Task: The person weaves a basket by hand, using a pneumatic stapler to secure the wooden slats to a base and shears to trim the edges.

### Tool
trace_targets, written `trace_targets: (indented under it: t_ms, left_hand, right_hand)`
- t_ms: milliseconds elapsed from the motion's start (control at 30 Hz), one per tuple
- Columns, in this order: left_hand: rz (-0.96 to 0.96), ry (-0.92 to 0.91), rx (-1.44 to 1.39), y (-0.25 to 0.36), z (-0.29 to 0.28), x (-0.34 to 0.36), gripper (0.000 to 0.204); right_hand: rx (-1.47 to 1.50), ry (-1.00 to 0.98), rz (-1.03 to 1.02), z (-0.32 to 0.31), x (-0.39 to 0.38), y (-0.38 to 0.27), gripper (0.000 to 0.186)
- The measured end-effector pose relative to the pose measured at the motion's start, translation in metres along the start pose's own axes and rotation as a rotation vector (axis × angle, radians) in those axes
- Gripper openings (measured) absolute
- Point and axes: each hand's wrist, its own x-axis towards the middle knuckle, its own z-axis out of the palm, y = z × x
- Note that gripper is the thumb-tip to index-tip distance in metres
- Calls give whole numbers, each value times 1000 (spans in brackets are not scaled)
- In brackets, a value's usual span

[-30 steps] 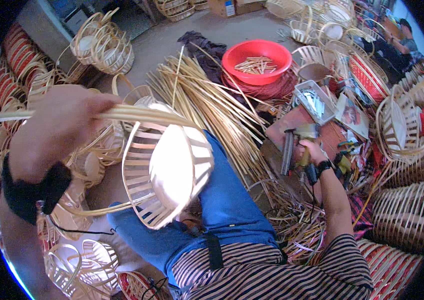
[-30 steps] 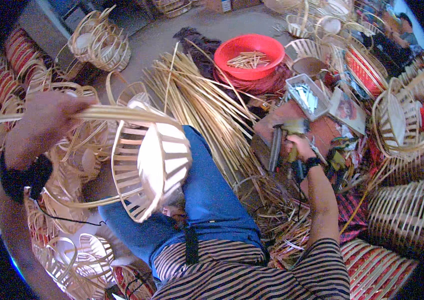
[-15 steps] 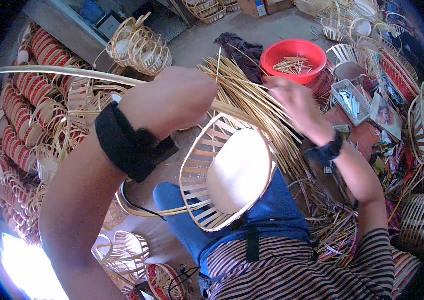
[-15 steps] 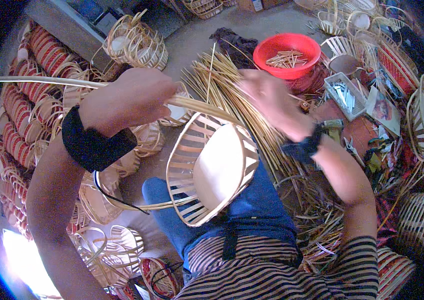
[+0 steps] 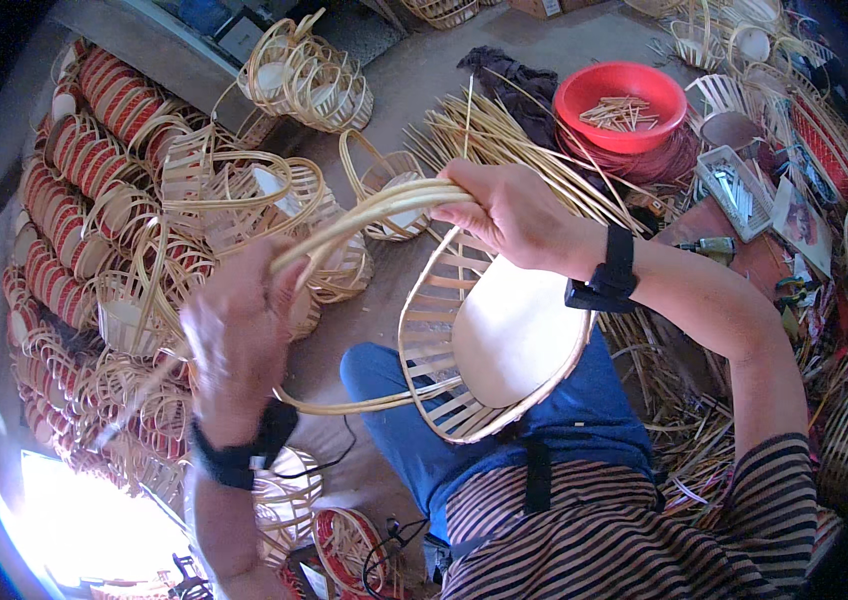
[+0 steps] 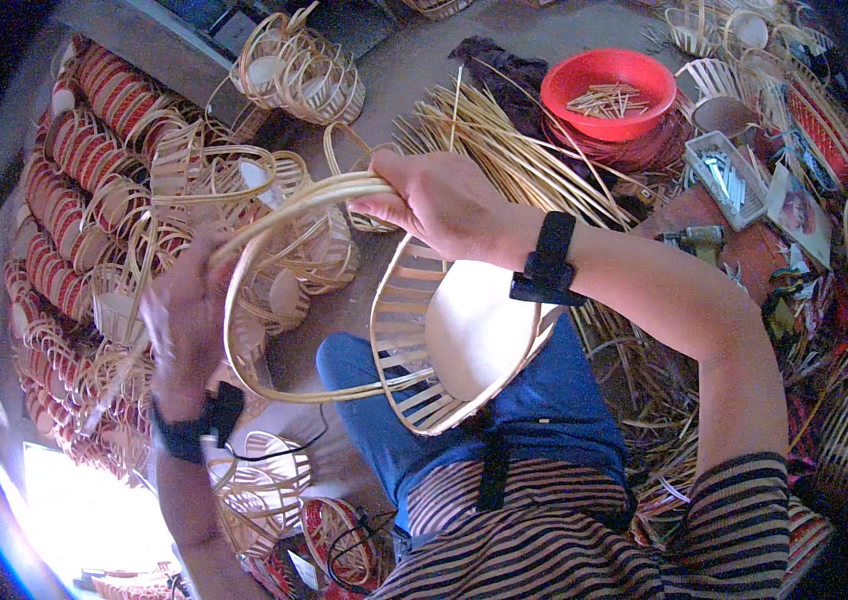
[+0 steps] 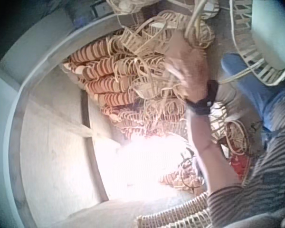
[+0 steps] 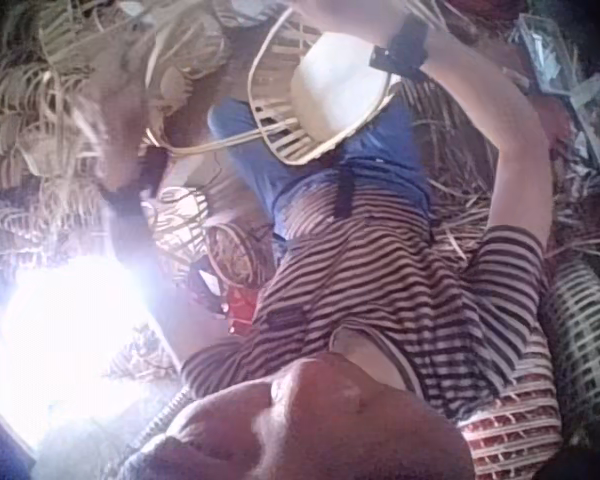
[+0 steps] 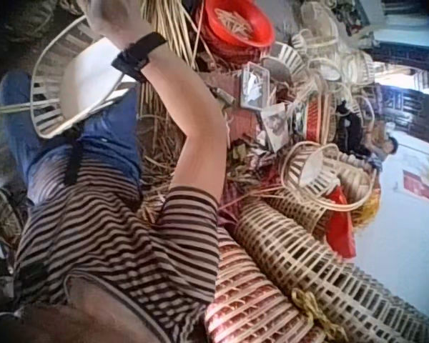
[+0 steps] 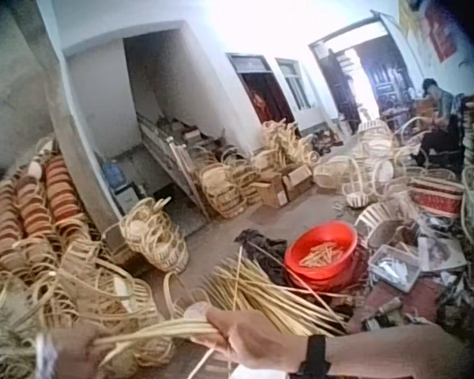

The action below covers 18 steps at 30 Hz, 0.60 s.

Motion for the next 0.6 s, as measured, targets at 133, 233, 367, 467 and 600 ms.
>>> trace_targets:
  t_ms: [133, 233, 367, 467, 600]
  left_hand:
    - [-119, 108, -166, -1, 25, -23, 23]
    - [-143, 209, -221, -1, 44, -26, 28]
    - [-92, 317, -206, 4, 46, -28, 31]
    - [-90, 323, -231, 4, 45, -26, 31]
    - [-59, 288, -222, 15, 42, -18, 28]
  right_hand:
    - [15, -23, -15, -2, 0, -3, 34]
    - [20, -17, -14, 1, 0, 1, 37]
    - [74, -32, 2, 2, 0, -2, 37]
    - [71, -56, 5, -4, 1, -6, 36]
    - [-240, 252, -431, 2, 30, -24, 33]
